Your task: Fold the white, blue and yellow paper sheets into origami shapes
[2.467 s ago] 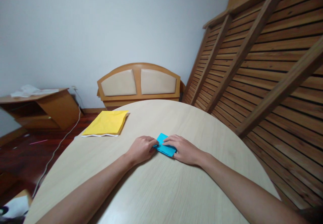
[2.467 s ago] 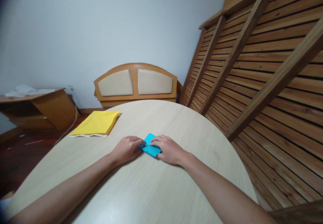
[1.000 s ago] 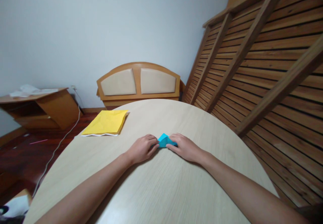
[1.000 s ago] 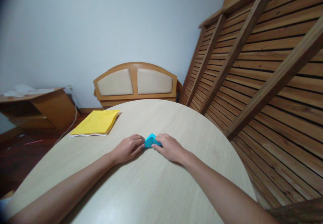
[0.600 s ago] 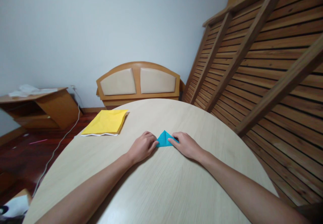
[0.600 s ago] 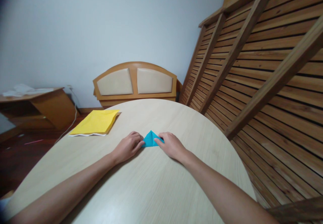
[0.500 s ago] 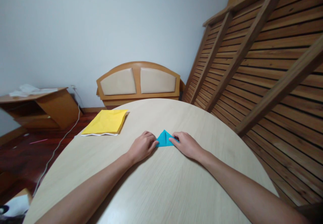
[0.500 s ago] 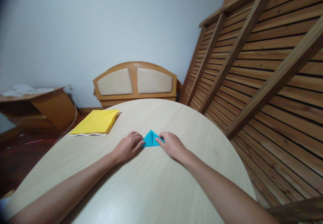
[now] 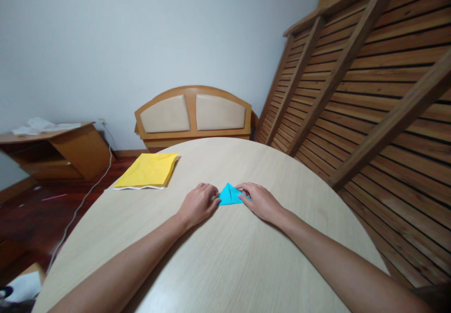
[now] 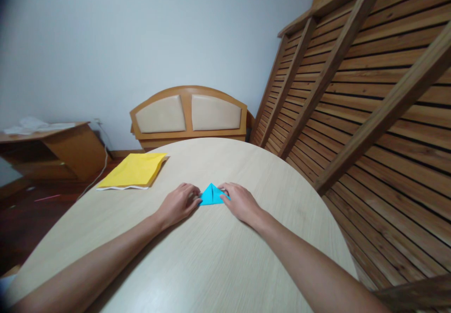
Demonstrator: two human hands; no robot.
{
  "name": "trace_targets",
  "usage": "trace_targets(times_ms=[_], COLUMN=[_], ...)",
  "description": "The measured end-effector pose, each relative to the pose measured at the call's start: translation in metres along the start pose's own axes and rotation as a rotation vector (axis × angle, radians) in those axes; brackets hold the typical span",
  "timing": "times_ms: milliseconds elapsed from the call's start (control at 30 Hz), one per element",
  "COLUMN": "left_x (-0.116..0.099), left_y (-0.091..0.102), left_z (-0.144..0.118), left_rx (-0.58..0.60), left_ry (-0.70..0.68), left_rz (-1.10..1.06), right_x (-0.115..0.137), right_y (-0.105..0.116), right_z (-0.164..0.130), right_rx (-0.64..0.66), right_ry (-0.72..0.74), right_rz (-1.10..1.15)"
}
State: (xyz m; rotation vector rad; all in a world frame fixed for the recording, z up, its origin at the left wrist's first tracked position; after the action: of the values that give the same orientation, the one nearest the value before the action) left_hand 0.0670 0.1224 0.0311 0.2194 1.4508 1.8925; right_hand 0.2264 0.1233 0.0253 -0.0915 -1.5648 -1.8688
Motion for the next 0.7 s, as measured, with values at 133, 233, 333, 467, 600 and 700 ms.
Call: trace_targets(times_ms=[133,233,333,467,600,700], left_x=[-0.009,-0.011,-0.012,-0.014,-0.016,-0.018], left_y=[-0.002,-0.004,-0.007,-0.009,-0.010,-0.010], left_z=[-0.001,-0.003,-0.003,-0.003,-0.003,-0.003], left_rx=[0.007,0.009,0.028,0.066,0.099,0.115], left_ry=[-0.116,-0.182,-0.214,-0.244,-0.248,-0.253], left_rz=[-0.016,-0.020,-0.025,-0.045,-0.062,-0.067], right_x=[0.005,0.023,0.045,0.052,0.046,0.041], right_y=[0.001,-0.002,-0.015,-0.038,-0.043,-0.040], right_z=[0.000,-0.003,-0.009,-0.019,-0.024,-0.024], right_rx=[-0.005,-0.020,0.044,0.249,0.383,0.398], right_ry=[0.026,0.104,0.184,0.157,0.129,0.124], right_rz=[-0.135,-0.207,-0.137,-0.052,-0.017,-0.009])
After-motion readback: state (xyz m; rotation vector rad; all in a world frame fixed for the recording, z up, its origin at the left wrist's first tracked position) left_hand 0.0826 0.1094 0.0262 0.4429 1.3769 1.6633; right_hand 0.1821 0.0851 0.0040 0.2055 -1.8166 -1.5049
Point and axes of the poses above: each hand's wrist, its own z-axis towards the middle knuckle, its own y-axis out of the back of the hand, x = y × z, the point moved 9 cm from there along z, towards the middle knuckle
